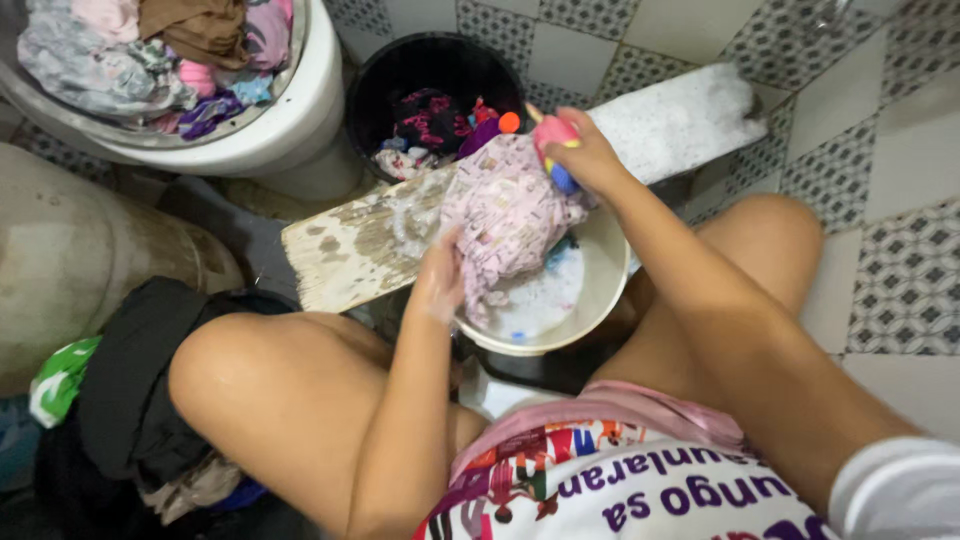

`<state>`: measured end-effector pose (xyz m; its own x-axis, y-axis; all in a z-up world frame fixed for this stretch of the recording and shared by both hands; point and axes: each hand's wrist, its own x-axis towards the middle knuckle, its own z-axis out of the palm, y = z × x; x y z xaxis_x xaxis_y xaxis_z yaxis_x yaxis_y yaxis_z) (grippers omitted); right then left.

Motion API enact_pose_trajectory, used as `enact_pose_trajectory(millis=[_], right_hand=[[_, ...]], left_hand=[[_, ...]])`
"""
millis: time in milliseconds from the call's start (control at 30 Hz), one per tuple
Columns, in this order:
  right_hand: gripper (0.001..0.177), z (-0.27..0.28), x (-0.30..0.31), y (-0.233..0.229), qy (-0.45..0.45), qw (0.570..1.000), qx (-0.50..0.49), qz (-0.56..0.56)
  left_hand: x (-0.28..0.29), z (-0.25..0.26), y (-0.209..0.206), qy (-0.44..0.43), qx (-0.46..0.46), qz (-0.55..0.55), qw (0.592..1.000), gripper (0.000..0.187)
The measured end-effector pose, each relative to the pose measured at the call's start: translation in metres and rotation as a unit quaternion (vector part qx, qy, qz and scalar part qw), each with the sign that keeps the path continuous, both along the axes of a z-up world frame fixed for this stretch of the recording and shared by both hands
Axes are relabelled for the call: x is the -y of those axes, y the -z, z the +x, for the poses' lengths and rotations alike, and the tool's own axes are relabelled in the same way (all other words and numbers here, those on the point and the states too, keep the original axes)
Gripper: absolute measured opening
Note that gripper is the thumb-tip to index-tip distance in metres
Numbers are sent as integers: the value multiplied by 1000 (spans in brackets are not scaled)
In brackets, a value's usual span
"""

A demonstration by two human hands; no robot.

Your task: The person washes clothes by hand in a bucket of soapy water, scrubbing a garment against a wooden board and then rinsing it.

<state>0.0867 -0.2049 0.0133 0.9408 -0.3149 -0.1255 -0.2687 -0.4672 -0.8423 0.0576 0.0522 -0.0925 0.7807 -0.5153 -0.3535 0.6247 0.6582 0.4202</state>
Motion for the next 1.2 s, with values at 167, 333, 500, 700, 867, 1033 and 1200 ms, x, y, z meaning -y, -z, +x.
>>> enact_pose_trajectory(millis=[167, 333, 500, 700, 867, 1033, 1200], right_hand=[[104, -52, 0, 61, -25, 991, -102, 84], [62, -66, -6, 39, -13, 990, -132, -48], [42, -48, 27, -45, 7, 985, 12, 174], [39, 11, -54, -12, -55, 969, 201, -133], [32, -30, -116, 51, -256, 888, 301, -235], [46, 34, -52, 28, 2, 966, -6, -260], [34, -31, -124, 41, -241, 925, 235, -178]], left_hand=[[-23, -29, -9, 91, 334, 658, 669, 52], [-25, -34, -58, 151, 334, 647, 669, 45], [-29, -17, -76, -75, 144, 340, 926, 31], [-36, -6, -41, -117, 209, 729, 642, 30], [-45, 1, -18, -112, 241, 757, 597, 21], [-46, -2, -23, -98, 232, 768, 589, 29], [-41, -2, -29, -76, 218, 757, 611, 15]])
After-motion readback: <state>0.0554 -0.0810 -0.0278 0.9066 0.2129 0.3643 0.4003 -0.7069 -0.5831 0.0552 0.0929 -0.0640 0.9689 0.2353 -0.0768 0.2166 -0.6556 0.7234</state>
